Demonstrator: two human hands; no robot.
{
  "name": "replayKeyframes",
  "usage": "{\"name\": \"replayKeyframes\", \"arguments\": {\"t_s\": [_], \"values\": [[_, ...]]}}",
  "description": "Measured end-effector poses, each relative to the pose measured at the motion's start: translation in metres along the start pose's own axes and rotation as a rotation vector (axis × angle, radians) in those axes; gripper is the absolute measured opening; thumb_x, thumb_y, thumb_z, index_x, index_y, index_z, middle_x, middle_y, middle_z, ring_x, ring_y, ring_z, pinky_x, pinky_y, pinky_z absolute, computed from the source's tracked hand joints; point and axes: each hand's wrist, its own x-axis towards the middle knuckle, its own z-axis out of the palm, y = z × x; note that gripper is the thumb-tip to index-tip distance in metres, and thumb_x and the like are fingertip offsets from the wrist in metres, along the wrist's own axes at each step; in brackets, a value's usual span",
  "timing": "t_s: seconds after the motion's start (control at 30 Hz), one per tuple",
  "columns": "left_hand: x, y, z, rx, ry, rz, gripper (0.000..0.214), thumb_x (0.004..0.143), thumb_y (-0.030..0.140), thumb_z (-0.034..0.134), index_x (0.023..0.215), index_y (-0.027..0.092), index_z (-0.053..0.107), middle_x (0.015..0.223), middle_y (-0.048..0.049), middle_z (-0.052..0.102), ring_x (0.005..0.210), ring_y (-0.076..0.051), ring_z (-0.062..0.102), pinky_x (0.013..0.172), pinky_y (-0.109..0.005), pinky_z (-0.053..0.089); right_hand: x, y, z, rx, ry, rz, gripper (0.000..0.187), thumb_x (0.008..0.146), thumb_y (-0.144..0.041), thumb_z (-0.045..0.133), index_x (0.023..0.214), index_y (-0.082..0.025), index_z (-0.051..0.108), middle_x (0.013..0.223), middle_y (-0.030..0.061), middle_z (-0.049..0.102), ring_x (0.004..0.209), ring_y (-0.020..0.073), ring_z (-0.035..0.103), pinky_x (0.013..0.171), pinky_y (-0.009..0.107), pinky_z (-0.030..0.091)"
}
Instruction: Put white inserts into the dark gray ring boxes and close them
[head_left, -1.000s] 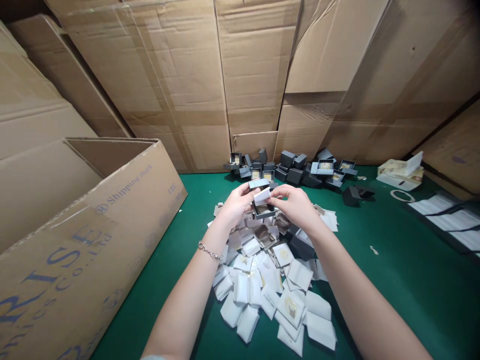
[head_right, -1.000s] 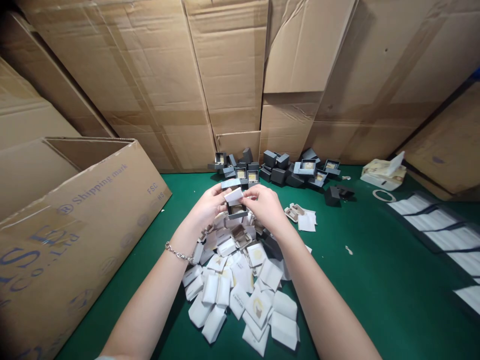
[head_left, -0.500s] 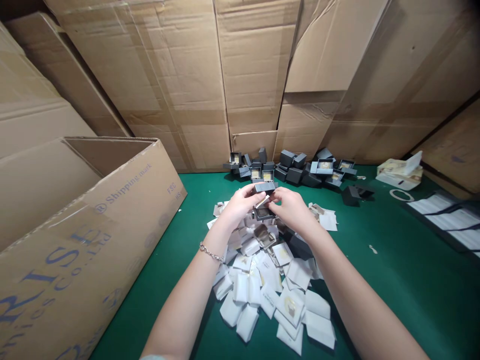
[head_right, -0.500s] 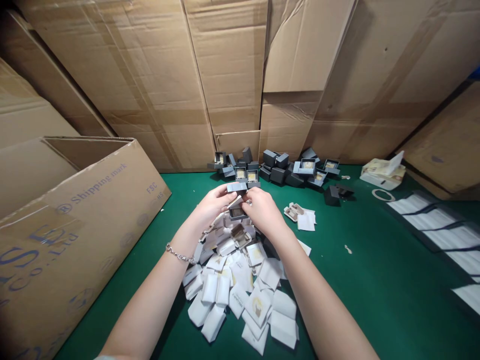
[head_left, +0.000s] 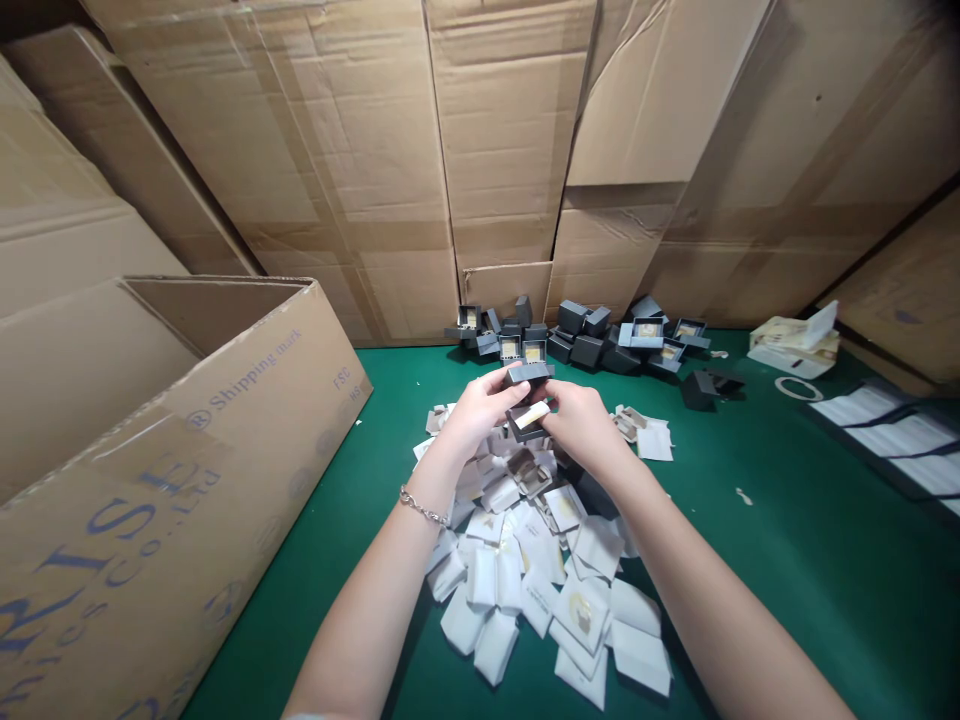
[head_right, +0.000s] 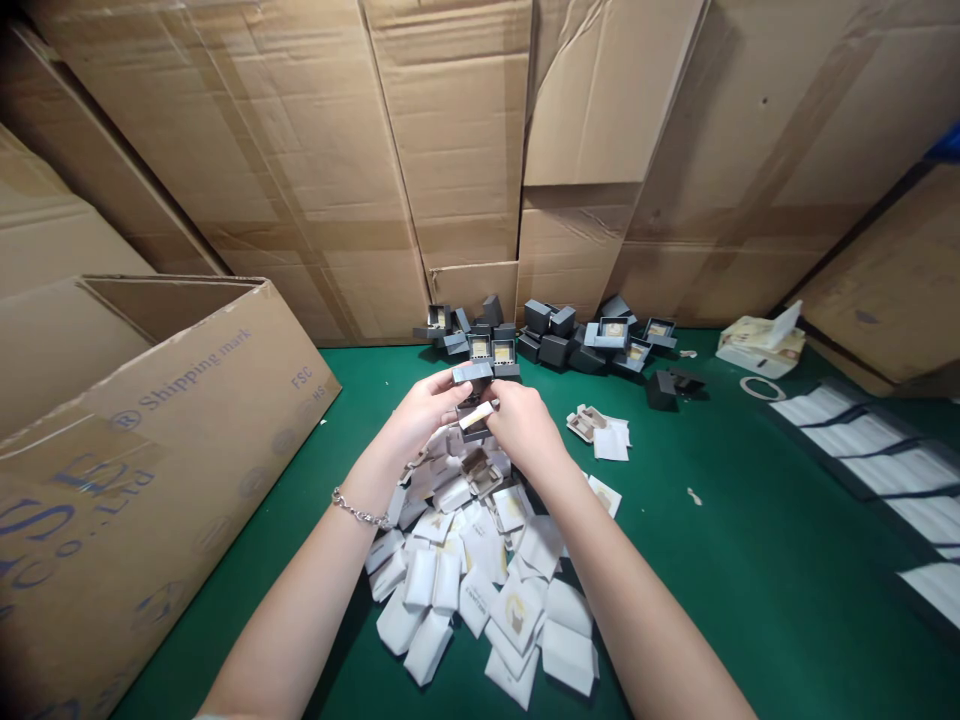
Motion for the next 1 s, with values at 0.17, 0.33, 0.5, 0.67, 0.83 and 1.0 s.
{"name": "replayKeyframes", "arguments": {"t_s": [0.17,0.33,0.5,0.67,0.83,1.0], "values": [[-0.001,-0.001,0.001,-0.022,-0.056,0.089,0.049,0.076,0.034,0.07,0.122,0.023,0.061,0.122,-0.0071,0.064,0.112,-0.024,0.059,0.094,-0.037,0.047,0.0,0.002,0.002,0.285,0.042,0.244,0.026,0.067,-0.023,0.061,0.09,-0.023,0.049,0.076,-0.0001,0.067,0.065,0.0161,0.06,0.057,0.024,0.041],[-0.002,-0.002,0.003,0.011,-0.072,0.122,0.053,0.076,0.036,0.07,0.126,0.025,0.059,0.129,-0.0065,0.061,0.116,-0.025,0.057,0.097,-0.038,0.046,0.002,-0.003,-0.001,0.756,-0.249,0.346,0.033,0.07,-0.021,0.061,0.103,-0.019,0.053,0.08,0.003,0.069,0.07,0.0159,0.064,0.056,0.024,0.048],[-0.005,0.0,0.005,0.067,-0.087,0.151,0.05,0.079,0.036,0.066,0.127,0.027,0.059,0.133,-0.0052,0.058,0.12,-0.025,0.053,0.096,-0.033,0.045,-0.003,-0.008,0.002,1.025,-0.392,0.364,0.026,0.07,-0.024,0.066,0.096,-0.02,0.061,0.081,0.0022,0.07,0.064,0.0138,0.065,0.059,0.027,0.054],[-0.008,0.007,0.01,0.092,-0.039,0.048,0.05,0.079,0.036,0.065,0.128,0.028,0.058,0.121,-0.0057,0.065,0.098,-0.023,0.061,0.075,-0.03,0.051,-0.004,-0.012,0.002,1.146,-0.401,0.406,0.023,0.069,-0.018,0.065,0.092,-0.018,0.062,0.069,0.0022,0.069,0.059,0.0146,0.065,0.057,0.028,0.056],[-0.008,0.01,0.012,0.069,-0.047,0.105,0.047,0.076,0.027,0.066,0.123,0.021,0.06,0.118,-0.0073,0.065,0.101,-0.022,0.06,0.082,-0.031,0.05,-0.004,-0.015,0.0,1.213,-0.376,0.46,0.024,0.071,-0.012,0.056,0.094,-0.017,0.061,0.064,0.0023,0.068,0.056,0.0156,0.066,0.058,0.03,0.058],[-0.004,0.003,0.008,0.136,-0.1,0.186,0.047,0.071,0.019,0.067,0.116,0.018,0.057,0.116,-0.008,0.064,0.105,-0.021,0.059,0.089,-0.031,0.048,-0.004,-0.02,0.001,1.237,-0.306,0.522,0.027,0.07,-0.009,0.051,0.095,-0.018,0.058,0.067,0.0021,0.068,0.054,0.0151,0.066,0.052,0.028,0.058]]}}
